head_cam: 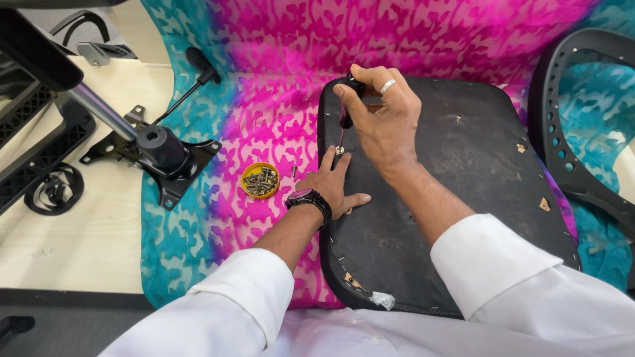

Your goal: The person uses a screwdriver to tighten screws into the underside of a black chair seat. They hold the seat steady with one hand while turning the screwdriver with the other, working on multiple screw locations in sequence.

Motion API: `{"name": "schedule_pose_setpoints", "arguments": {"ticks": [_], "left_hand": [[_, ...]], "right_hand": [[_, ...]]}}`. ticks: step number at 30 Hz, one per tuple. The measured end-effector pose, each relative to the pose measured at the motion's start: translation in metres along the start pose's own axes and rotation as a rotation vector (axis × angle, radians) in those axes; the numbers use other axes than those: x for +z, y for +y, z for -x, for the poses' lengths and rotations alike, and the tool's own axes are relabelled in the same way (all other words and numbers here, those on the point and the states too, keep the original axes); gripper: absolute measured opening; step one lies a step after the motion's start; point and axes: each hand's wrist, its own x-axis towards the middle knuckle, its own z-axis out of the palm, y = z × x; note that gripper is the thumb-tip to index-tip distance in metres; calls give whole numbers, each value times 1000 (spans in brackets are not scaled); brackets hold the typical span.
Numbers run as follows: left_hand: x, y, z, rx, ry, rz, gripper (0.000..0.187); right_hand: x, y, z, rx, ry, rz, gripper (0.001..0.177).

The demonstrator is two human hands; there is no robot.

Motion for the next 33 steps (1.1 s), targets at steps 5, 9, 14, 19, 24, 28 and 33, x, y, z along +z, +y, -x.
{"name": "schedule_pose_setpoints", "arguments": {"ticks": [5, 9, 14, 19, 24, 28, 33], "left_hand": [[3, 2, -2, -57, -32, 23, 110], [2, 4, -2, -92, -59, 56, 111], [3, 4, 0, -78, -18, 74, 113], [2, 3, 2, -83, -26, 86, 111], [2, 2, 2, -97, -43, 102, 110], [1, 5, 1, -137, -82, 88, 109], [3, 2, 1, -112, -55, 82, 110]], "right_hand": [[4, 0, -1, 0, 5, -40, 29], [8, -4, 0, -2, -24, -62, 28], [17, -7, 1, -91, -23, -38, 25], [14, 3, -2, -48, 64, 44, 27], [2, 21, -8, 0, 88, 80, 28], [-6, 28, -9, 51, 94, 49, 28], [-5, 29, -7, 54, 81, 65, 28]]}}
